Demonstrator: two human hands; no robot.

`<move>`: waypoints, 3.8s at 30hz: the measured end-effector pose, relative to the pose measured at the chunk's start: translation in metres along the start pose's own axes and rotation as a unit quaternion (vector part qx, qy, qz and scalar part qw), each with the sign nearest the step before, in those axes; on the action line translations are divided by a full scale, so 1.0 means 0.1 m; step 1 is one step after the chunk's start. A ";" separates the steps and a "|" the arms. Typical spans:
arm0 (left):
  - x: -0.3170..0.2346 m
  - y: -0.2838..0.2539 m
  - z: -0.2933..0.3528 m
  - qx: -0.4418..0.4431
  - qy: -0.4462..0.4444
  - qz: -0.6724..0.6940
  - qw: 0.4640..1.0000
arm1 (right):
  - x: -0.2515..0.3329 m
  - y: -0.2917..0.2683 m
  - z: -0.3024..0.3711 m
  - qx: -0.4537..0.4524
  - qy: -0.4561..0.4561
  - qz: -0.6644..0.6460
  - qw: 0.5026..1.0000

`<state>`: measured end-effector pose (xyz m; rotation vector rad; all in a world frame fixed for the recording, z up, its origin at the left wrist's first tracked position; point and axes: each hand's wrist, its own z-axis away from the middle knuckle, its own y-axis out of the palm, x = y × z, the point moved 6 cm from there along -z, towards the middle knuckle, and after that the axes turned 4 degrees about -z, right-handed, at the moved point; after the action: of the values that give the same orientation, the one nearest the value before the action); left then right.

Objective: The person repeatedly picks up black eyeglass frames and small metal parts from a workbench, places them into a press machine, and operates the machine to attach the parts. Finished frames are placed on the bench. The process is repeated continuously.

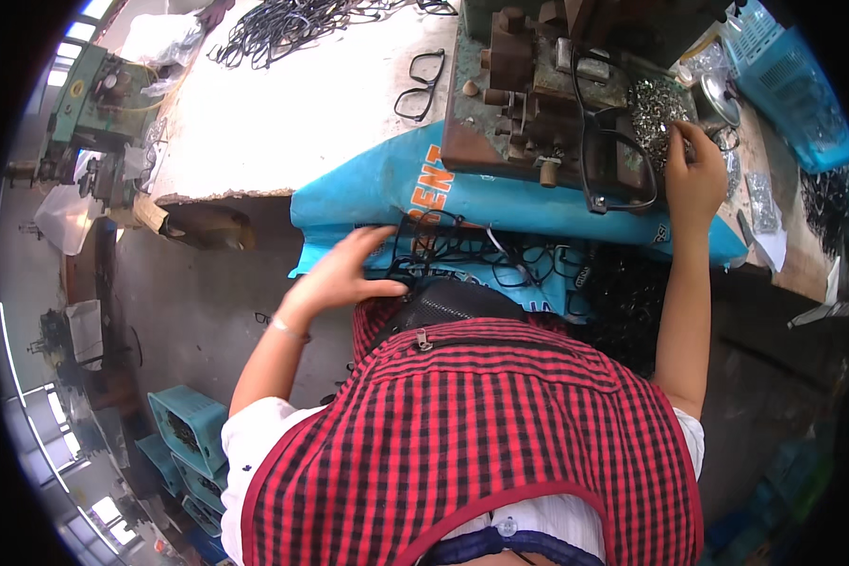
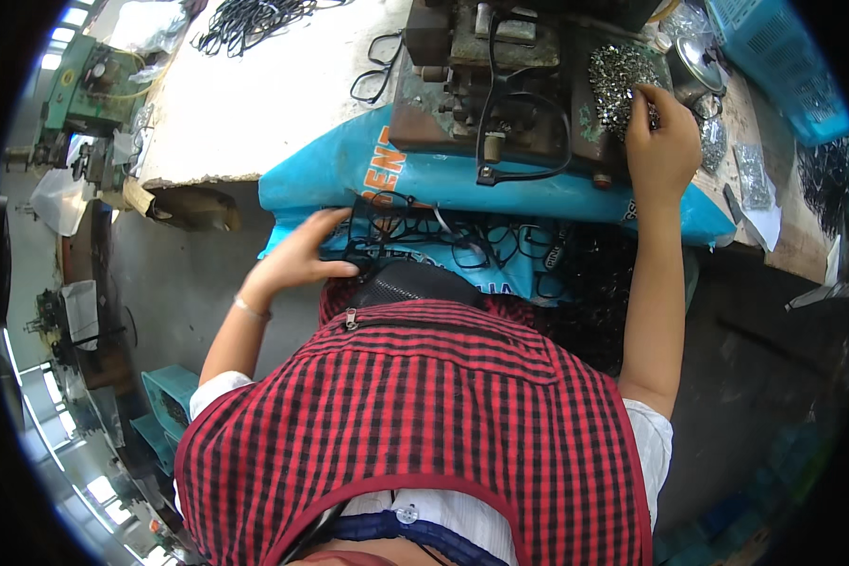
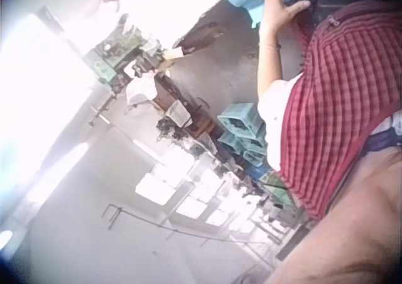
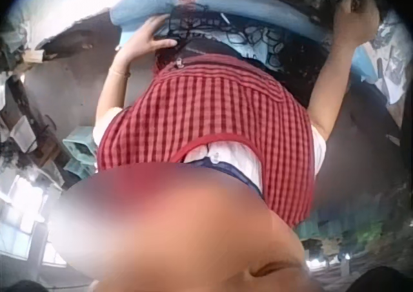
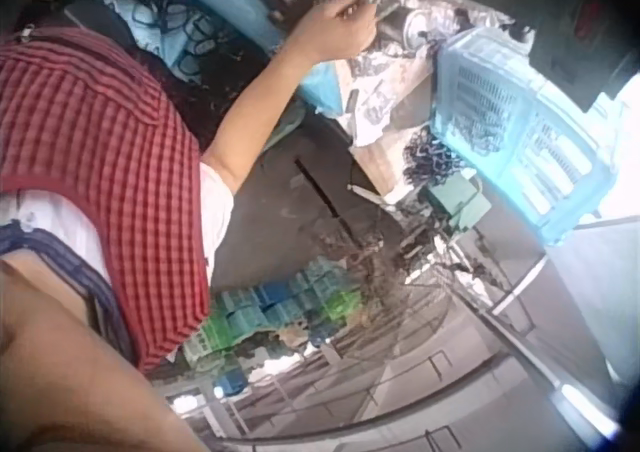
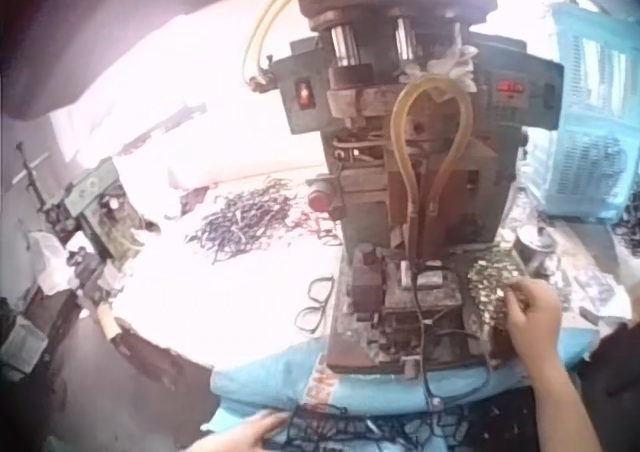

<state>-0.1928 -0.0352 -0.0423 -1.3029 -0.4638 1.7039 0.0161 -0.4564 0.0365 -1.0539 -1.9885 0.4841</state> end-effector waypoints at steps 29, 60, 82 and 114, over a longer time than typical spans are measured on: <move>-0.04 -1.17 -2.14 -0.306 -0.005 -0.146 0.941 | 1.23 0.16 -0.53 0.145 0.177 -0.506 0.832; -2.28 -1.70 -0.64 -0.409 0.503 0.151 0.746 | 1.17 -0.16 -0.33 -0.041 -0.022 -0.187 0.981; -2.49 -1.26 -0.80 -0.410 0.615 -0.162 0.654 | 0.14 0.00 -0.19 -0.064 0.020 0.008 0.998; -0.05 -1.89 -3.39 -0.331 0.018 -0.295 0.896 | 0.05 0.18 0.01 -0.069 0.116 -0.086 0.987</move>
<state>0.1943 -0.0171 -0.0249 -1.4433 -1.3530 1.0240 0.0224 -0.4425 0.0266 -0.9634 -1.9023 0.1260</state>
